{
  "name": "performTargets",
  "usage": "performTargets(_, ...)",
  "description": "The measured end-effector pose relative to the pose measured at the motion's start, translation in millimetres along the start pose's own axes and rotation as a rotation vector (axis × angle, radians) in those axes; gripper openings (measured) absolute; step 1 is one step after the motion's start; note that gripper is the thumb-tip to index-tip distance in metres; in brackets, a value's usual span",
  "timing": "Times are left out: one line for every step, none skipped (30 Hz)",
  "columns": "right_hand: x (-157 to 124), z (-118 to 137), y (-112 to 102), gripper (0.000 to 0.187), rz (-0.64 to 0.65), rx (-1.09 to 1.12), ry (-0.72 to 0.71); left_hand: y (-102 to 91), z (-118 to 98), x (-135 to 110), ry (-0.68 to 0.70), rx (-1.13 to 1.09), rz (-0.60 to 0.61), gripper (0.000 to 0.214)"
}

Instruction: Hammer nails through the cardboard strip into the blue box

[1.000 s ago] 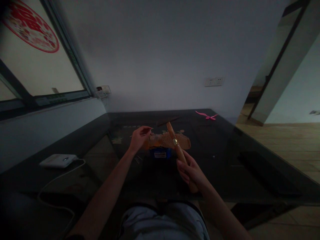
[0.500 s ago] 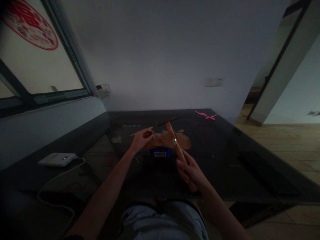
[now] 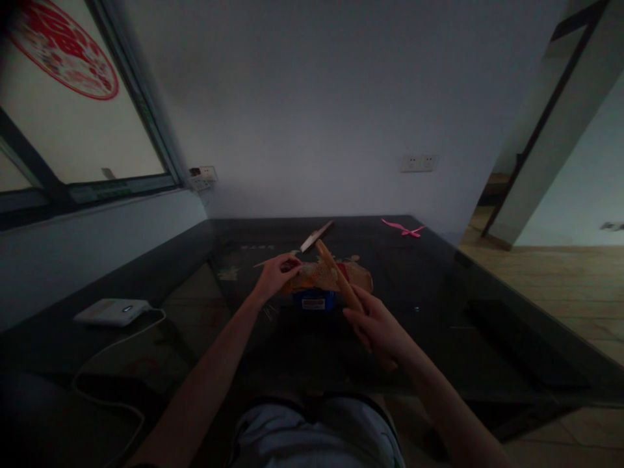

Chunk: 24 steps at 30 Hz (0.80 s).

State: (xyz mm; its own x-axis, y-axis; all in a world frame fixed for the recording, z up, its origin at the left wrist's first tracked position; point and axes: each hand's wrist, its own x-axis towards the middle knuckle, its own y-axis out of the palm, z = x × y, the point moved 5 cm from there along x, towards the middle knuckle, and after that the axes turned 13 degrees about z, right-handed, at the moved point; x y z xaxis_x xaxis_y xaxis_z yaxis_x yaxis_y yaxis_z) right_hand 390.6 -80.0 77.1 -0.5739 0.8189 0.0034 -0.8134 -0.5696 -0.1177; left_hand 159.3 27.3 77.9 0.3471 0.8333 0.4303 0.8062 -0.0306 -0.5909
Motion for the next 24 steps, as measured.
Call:
performTargets(-1, 9, -2, 0.063, 0.006, -0.041, 0.010, -0.4, 0, 0, 0.004, -0.011, -0.003, 0.013)
performTargets(-2, 18, -5, 0.064, 0.020, -0.084, 0.019, -0.8, 1, 0, 0.007, -0.023, -0.006, 0.013)
performTargets(-2, 27, -7, 0.064, 0.033, -0.122, 0.022, -1.2, 2, 0, 0.007, -0.034, -0.009, 0.013)
performTargets(-2, 35, -9, 0.065, 0.052, -0.156, 0.020, -1.4, 3, 0, 0.005, -0.045, -0.008, 0.013)
performTargets(-2, 41, -10, 0.065, 0.069, -0.187, 0.017, -1.4, 4, 0, -0.001, -0.055, -0.002, 0.013)
performTargets(-2, 47, -11, 0.064, 0.084, -0.219, 0.014, -1.3, 5, 0, -0.010, -0.063, 0.005, 0.013)
performTargets(-2, 51, -12, 0.063, 0.094, -0.247, 0.010, -1.2, 6, 0, -0.021, -0.068, 0.010, 0.013)
performTargets(-2, 55, -13, 0.062, 0.098, -0.276, 0.006, -1.2, 7, 0, -0.035, -0.069, 0.016, 0.013)
performTargets(-2, 57, -13, 0.062, 0.102, -0.302, 0.003, -1.4, 7, 0, -0.048, -0.065, 0.017, 0.014)
performTargets(-2, 59, -13, 0.062, 0.107, -0.323, 0.002, -1.9, 6, 0, -0.059, -0.059, 0.015, 0.013)
performTargets(-2, 60, -12, 0.062, 0.119, -0.335, 0.005, -2.5, 5, 0, -0.066, -0.051, 0.013, 0.013)
performTargets(-3, 61, -11, 0.062, 0.135, -0.341, 0.012, -3.1, 3, -1, -0.071, -0.046, 0.012, 0.013)
performTargets(-3, 62, -10, 0.061, 0.151, -0.344, 0.019, -3.7, 2, -1, -0.074, -0.044, 0.011, 0.013)
performTargets(-4, 63, -9, 0.061, 0.162, -0.345, 0.021, -4.2, 0, -1, -0.078, -0.042, 0.010, 0.012)
performTargets(-4, 64, -9, 0.060, 0.166, -0.348, 0.015, -4.7, 0, -1, -0.084, -0.040, 0.009, 0.011)
performTargets(-4, 66, -9, 0.058, 0.162, -0.353, 0.002, -5.0, 0, -1, -0.092, -0.040, 0.009, 0.011)
performTargets(-5, 68, -9, 0.057, 0.154, -0.362, -0.013, -5.1, 0, -1, -0.099, -0.044, 0.008, 0.010)
performTargets(-5, 69, -9, 0.057, 0.147, -0.373, -0.028, -5.0, 1, 0, -0.106, -0.051, 0.008, 0.010)
performTargets(-4, 69, -9, 0.056, 0.142, -0.382, -0.041, -4.8, 3, 0, -0.112, -0.057, 0.009, 0.010)
performTargets(-4, 68, -9, 0.055, 0.141, -0.388, -0.047, -4.5, 4, 0, -0.118, -0.057, 0.009, 0.011)
performTargets(-3, 66, -9, 0.054, 0.146, -0.394, -0.045, -4.4, 6, 0, -0.128, -0.052, 0.008, 0.012)
performTargets(-2, 64, -8, 0.053, 0.154, -0.393, -0.039, -4.3, 7, 0, -0.141, -0.040, 0.009, 0.013)
performTargets(-1, 62, -8, 0.051, 0.162, -0.381, -0.034, -4.4, 8, 0, -0.156, -0.022, 0.011, 0.014)
performTargets(-1, 62, -8, 0.049, 0.155, -0.342, -0.049, -4.5, 8, 0, -0.167, -0.004, 0.013, 0.015)
